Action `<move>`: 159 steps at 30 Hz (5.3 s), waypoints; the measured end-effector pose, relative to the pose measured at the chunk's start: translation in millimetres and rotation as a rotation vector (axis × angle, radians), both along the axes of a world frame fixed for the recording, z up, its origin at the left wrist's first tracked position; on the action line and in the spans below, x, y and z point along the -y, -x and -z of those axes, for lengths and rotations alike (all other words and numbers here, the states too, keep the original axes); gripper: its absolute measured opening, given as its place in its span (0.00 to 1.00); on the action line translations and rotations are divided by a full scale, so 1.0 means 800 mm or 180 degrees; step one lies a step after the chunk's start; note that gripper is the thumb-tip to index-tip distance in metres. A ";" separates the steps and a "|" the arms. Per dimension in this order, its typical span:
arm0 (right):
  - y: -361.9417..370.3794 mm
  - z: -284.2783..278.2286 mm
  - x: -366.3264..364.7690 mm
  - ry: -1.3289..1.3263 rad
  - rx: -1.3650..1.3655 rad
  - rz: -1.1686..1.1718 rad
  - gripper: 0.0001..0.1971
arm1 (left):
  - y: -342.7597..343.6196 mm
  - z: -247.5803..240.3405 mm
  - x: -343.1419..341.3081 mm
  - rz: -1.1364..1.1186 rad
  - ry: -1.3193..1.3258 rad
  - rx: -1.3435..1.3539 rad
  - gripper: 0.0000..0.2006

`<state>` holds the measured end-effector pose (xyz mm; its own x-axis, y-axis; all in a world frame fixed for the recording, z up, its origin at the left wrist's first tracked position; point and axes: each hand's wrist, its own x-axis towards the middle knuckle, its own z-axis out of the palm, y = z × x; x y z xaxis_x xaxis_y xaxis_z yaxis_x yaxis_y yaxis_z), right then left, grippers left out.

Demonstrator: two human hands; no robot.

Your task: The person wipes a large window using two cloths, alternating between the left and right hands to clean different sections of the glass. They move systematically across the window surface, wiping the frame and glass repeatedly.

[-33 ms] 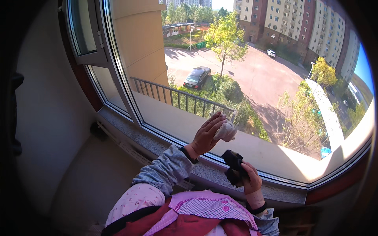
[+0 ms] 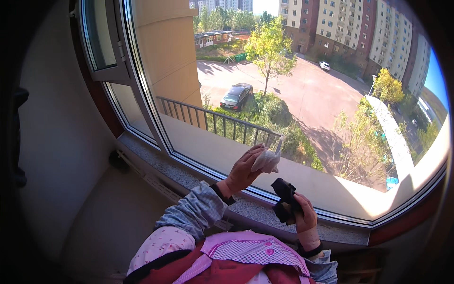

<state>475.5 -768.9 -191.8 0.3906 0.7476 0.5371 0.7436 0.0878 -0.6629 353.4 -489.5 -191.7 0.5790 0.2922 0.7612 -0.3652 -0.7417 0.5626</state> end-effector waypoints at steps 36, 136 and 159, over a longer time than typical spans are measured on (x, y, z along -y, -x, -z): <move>-0.181 -0.257 0.002 -0.2598 0.1782 0.2937 0.27 | 0.057 -0.216 -0.140 -0.3214 -0.1256 0.1005 0.30; -0.087 -0.716 -0.229 -0.2010 0.1300 -0.1420 0.27 | -0.045 -0.167 -0.123 -0.2999 -0.1518 0.1083 0.32; -0.445 -0.608 0.159 -0.2560 0.2848 0.2761 0.27 | -0.212 -0.202 0.053 -0.3254 -0.1208 0.0891 0.38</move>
<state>831.2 -896.1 294.3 -0.1268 -0.1476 0.9809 0.8796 -0.4738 0.0424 523.3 -531.8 -30.2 -0.0048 0.2535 0.9673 0.4344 -0.8708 0.2304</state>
